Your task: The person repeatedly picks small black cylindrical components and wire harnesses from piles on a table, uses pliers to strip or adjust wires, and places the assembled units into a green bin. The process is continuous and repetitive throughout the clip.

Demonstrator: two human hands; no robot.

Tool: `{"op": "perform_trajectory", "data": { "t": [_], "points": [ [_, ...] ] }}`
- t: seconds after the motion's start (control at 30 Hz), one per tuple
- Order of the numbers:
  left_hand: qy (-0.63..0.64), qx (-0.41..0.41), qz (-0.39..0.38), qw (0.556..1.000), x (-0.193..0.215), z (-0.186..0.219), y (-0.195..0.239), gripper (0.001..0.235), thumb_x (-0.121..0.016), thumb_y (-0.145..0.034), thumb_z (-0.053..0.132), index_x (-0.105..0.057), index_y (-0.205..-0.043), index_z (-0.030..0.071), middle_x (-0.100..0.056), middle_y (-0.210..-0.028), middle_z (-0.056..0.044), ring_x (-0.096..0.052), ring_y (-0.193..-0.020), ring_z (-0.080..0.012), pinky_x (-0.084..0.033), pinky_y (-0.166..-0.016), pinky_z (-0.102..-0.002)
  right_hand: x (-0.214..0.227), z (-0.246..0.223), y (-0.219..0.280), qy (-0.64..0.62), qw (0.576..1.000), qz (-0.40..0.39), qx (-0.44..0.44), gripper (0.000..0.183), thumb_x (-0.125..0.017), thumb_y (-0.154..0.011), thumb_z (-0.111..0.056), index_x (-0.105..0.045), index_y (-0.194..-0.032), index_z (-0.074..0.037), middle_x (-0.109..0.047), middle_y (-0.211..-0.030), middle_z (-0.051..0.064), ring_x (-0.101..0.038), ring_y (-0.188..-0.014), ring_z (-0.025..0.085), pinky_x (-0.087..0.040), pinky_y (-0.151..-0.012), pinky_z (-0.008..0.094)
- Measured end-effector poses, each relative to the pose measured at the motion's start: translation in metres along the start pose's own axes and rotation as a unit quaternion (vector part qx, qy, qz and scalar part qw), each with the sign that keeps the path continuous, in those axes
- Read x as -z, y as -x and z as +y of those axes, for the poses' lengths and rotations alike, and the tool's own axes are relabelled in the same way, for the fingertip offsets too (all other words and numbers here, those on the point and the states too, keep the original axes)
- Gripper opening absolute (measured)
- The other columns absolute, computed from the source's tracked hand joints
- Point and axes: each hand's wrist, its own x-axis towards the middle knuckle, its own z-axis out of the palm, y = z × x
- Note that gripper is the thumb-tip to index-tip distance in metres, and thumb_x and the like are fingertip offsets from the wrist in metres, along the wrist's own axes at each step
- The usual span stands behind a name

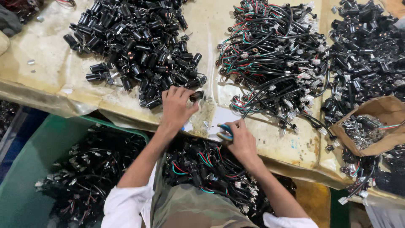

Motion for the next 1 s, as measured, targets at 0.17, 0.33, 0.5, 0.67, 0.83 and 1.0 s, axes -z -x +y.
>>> {"op": "perform_trajectory", "data": {
  "t": [0.17,0.33,0.5,0.67,0.83,1.0],
  "points": [
    [0.342,0.073,0.021,0.937,-0.002,0.026,0.007,0.039,-0.075,-0.092,0.025,-0.067,-0.124,0.005,-0.069,-0.116,-0.007,-0.062,-0.109,-0.0210,-0.049,-0.097,-0.035,-0.014,0.010,0.005,0.023,0.999,0.027,0.033,0.047,-0.086,-0.071,-0.026,-0.064,-0.110,-0.011,-0.062,-0.106,0.010,-0.064,-0.097,0.037,-0.052,-0.075,0.050],
    [0.723,0.231,-0.106,0.642,-0.012,0.062,0.025,0.045,-0.057,-0.106,0.034,-0.054,-0.138,0.003,-0.064,-0.105,-0.005,-0.060,-0.097,-0.0136,-0.050,-0.091,-0.030,-0.021,0.024,-0.008,0.020,0.999,0.011,0.045,0.040,-0.085,-0.071,-0.024,-0.063,-0.102,-0.012,-0.063,-0.099,0.010,-0.062,-0.097,0.035,-0.051,-0.076,0.049],
    [0.826,0.235,-0.131,0.495,-0.012,0.074,0.051,0.046,-0.050,-0.105,0.048,-0.058,-0.114,0.004,-0.057,-0.091,-0.005,-0.054,-0.082,-0.0142,-0.048,-0.082,-0.030,-0.012,0.018,-0.005,0.006,0.998,0.018,0.066,0.030,-0.082,-0.069,-0.016,-0.066,-0.094,-0.011,-0.066,-0.090,0.011,-0.065,-0.087,0.034,-0.051,-0.072,0.047],
    [0.778,0.201,-0.120,0.583,-0.013,0.062,0.059,0.033,-0.059,-0.103,0.036,-0.058,-0.096,0.003,-0.052,-0.087,-0.004,-0.048,-0.081,-0.0127,-0.039,-0.074,-0.027,0.013,0.014,0.021,-0.242,0.962,0.031,0.124,0.021,-0.083,-0.078,-0.011,-0.064,-0.085,-0.008,-0.068,-0.081,0.007,-0.068,-0.072,0.022,-0.053,-0.068,0.032],
    [0.709,0.289,-0.085,0.637,-0.006,0.060,0.050,0.023,-0.055,-0.099,0.027,-0.060,-0.099,0.005,-0.055,-0.083,-0.003,-0.050,-0.075,-0.0109,-0.041,-0.068,-0.025,0.020,0.028,0.039,-0.307,0.942,0.050,0.126,0.018,-0.081,-0.077,0.003,-0.066,-0.085,-0.004,-0.069,-0.083,0.005,-0.069,-0.075,0.016,-0.054,-0.069,0.029],
    [0.638,0.171,-0.176,0.730,0.021,0.066,0.048,0.019,-0.058,-0.099,0.013,-0.054,-0.118,0.010,-0.061,-0.097,0.003,-0.062,-0.092,-0.0064,-0.052,-0.084,-0.022,0.044,0.053,0.047,-0.465,0.850,0.153,0.194,0.021,-0.080,-0.086,-0.001,-0.061,-0.094,-0.006,-0.068,-0.094,0.004,-0.066,-0.092,0.017,-0.056,-0.080,0.031]
  ]
}}
